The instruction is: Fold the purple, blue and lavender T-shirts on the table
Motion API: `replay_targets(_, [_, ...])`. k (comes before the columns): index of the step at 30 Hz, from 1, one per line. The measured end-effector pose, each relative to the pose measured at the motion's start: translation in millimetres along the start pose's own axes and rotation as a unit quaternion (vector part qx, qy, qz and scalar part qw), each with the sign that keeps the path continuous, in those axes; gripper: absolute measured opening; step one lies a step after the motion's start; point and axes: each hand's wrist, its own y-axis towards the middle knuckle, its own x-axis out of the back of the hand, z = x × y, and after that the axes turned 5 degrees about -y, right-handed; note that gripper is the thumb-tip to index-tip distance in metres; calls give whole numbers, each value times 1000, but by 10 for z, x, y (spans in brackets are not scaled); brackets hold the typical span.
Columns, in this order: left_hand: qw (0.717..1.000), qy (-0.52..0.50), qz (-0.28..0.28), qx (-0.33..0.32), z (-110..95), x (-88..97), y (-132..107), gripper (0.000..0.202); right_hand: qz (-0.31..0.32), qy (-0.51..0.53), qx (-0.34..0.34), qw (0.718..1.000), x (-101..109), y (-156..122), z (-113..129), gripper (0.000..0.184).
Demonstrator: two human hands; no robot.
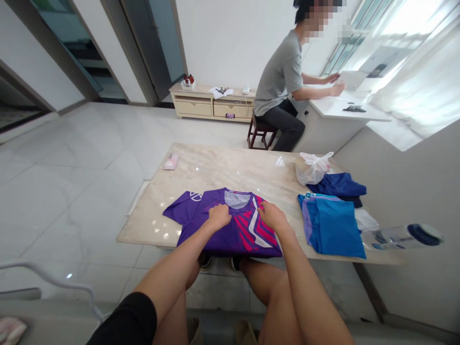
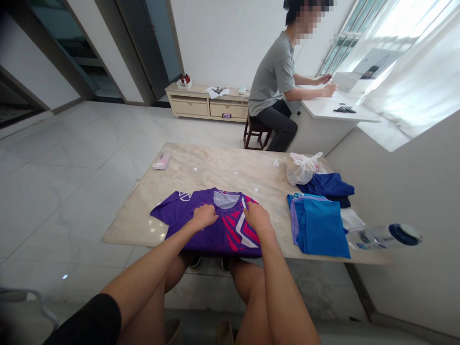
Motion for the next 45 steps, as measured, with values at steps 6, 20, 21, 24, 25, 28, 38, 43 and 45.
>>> replay_targets(6, [997, 2, -77, 26, 759, 196, 5, 36, 2, -15, -1, 1000, 48, 43, 238, 36])
replay_targets(20, [995, 40, -82, 28, 2086, 85, -48, 59, 9, -57, -18, 998, 76, 223, 628, 36])
replay_targets(21, [995, 40, -82, 29, 2094, 87, -59, 59, 10, -60, -18, 998, 87, 228, 651, 37])
replay_targets(24, [994, 34, -88, 60, 2107, 138, -99, 56, 16, -63, -20, 998, 112, 229, 710, 38])
replay_targets(25, [993, 32, -90, 76, 2117, 161, -111, 53, 17, -63, -22, 998, 118, 226, 722, 39])
replay_targets(28, [988, 25, -91, 126, 2178, 217, -139, 46, 20, -60, -27, 998, 126, 223, 726, 41])
replay_targets(38, [976, -48, -53, 206, 2475, 308, -113, 27, 26, -47, -33, 998, 134, 246, 491, 43])
replay_targets(43, [988, -52, -72, 126, 2272, 445, -105, 24, 17, -24, -42, 999, 124, 242, 307, 44])
replay_targets(45, [990, -50, -92, 92, 2043, 487, -118, 28, 13, -14, -47, 999, 115, 227, 221, 44])
